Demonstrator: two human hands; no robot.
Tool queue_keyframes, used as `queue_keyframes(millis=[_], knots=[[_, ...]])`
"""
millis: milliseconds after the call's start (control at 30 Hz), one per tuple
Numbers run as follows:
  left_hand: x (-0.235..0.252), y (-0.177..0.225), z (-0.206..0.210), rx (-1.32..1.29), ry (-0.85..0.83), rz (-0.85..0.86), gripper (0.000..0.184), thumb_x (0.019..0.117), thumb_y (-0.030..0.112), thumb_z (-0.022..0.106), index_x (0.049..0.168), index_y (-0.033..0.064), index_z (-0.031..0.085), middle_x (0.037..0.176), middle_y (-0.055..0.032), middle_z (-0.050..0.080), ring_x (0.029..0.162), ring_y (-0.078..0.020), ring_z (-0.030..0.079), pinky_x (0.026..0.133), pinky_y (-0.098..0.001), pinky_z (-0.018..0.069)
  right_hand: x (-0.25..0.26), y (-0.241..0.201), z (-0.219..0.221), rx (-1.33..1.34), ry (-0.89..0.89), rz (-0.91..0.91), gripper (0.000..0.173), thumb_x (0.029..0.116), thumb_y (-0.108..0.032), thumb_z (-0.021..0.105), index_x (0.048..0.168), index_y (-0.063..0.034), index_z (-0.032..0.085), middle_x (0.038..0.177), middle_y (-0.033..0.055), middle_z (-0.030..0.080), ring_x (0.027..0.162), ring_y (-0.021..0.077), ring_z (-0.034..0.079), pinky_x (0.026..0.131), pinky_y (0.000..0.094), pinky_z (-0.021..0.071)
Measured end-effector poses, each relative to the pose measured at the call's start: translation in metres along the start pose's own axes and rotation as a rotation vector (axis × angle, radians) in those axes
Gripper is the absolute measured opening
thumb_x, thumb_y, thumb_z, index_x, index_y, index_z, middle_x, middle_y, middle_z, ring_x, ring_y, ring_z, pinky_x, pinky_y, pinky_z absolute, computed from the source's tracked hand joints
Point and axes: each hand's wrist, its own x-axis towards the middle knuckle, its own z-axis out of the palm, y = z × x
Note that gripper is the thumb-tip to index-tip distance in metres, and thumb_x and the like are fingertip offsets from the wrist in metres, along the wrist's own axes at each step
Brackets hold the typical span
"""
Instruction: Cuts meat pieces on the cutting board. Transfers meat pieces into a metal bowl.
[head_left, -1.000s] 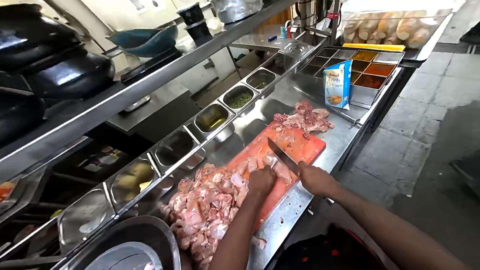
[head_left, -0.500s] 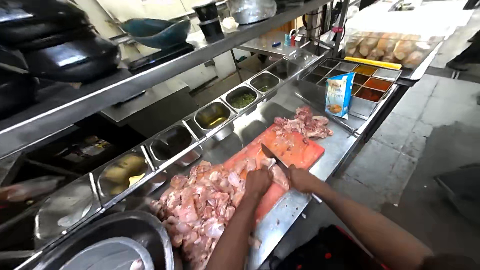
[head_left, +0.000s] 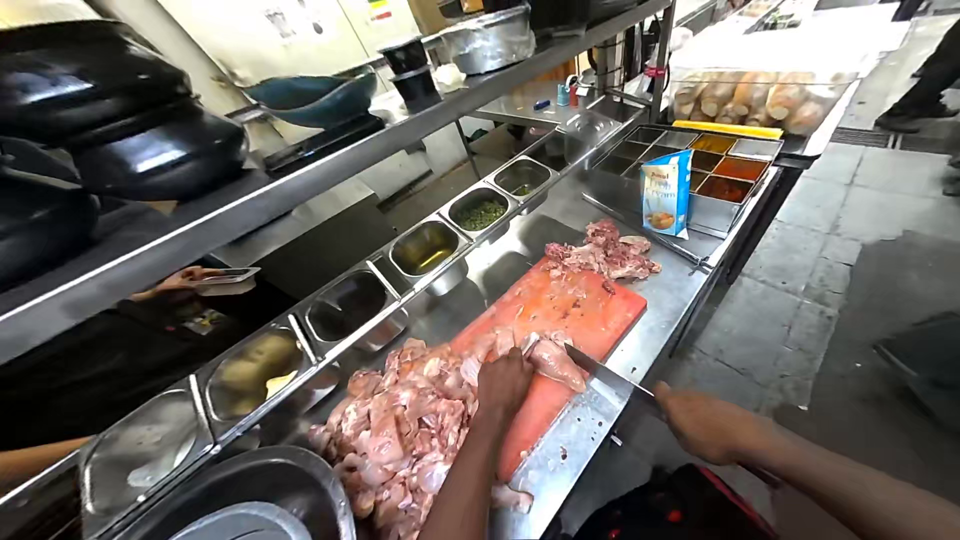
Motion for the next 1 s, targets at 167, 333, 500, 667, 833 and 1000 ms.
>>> queue_keyframes(millis=[167, 333, 500, 667, 833, 1000], knots=[[-0.011, -0.015, -0.001, 0.013, -0.021, -0.015, 0.046, 0.1073, 0.039, 0.033, 0.120, 0.0072, 0.064, 0.104, -0.0153, 0.074, 0.104, -0.0346, 0.071, 0.090, -0.0529, 0.0541, -0.011, 0.003, -0.011, -0.074, 0.010, -0.017, 0.036, 0.1057, -0.019, 0.050, 0.137, -0.0038, 0.042, 0.107, 0.0242, 0.064, 0.100, 0.0433, 0.068, 0.083, 0.0600, 0.0554], [-0.018, -0.016, 0.006, -0.019, 0.060, 0.017, 0.044, 0.1074, 0.036, 0.035, 0.119, 0.0067, 0.066, 0.098, -0.0147, 0.075, 0.098, -0.0340, 0.073, 0.088, -0.0536, 0.0546, -0.021, -0.022, -0.047, 0.020, 0.474, -0.158, 0.027, 0.1094, -0.035, 0.044, 0.124, -0.0136, 0.052, 0.079, 0.0092, 0.064, 0.076, 0.0304, 0.069, 0.070, 0.0508, 0.0564], [-0.020, -0.010, 0.003, -0.021, 0.032, 0.015, 0.043, 0.1070, 0.035, 0.035, 0.119, 0.0071, 0.066, 0.098, -0.0137, 0.075, 0.098, -0.0328, 0.073, 0.089, -0.0520, 0.0542, 0.048, -0.057, -0.032, 0.190, 0.688, -0.278, 0.028, 0.1071, -0.026, 0.047, 0.126, -0.0051, 0.047, 0.078, 0.0129, 0.065, 0.072, 0.0332, 0.070, 0.066, 0.0526, 0.0584], [-0.024, -0.010, 0.004, -0.048, 0.000, -0.046, 0.042, 0.1063, 0.035, 0.037, 0.118, 0.0069, 0.066, 0.100, -0.0145, 0.075, 0.101, -0.0339, 0.072, 0.091, -0.0526, 0.0536, 0.087, -0.065, -0.037, 0.010, 0.094, -0.097, 0.037, 0.1017, -0.017, 0.055, 0.135, -0.0045, 0.044, 0.113, 0.0229, 0.065, 0.103, 0.0415, 0.068, 0.083, 0.0604, 0.0556], [-0.043, -0.032, 0.002, -0.076, 0.084, -0.182, 0.044, 0.1060, 0.039, 0.039, 0.115, 0.0077, 0.068, 0.097, -0.0154, 0.075, 0.098, -0.0354, 0.074, 0.082, -0.0539, 0.0573, 0.068, -0.051, -0.033, -0.041, 0.058, -0.090, 0.040, 0.0993, -0.011, 0.056, 0.136, -0.0022, 0.044, 0.115, 0.0244, 0.064, 0.106, 0.0430, 0.067, 0.085, 0.0616, 0.0550], [-0.065, -0.044, -0.015, -0.024, 0.199, -0.140, 0.044, 0.1038, 0.037, 0.041, 0.102, 0.0042, 0.070, 0.085, -0.0162, 0.074, 0.087, -0.0371, 0.075, 0.074, -0.0553, 0.0577, 0.044, -0.007, -0.032, -0.066, 0.017, -0.102, 0.036, 0.1085, -0.025, 0.048, 0.135, -0.0017, 0.045, 0.108, 0.0241, 0.065, 0.103, 0.0428, 0.067, 0.086, 0.0596, 0.0545]])
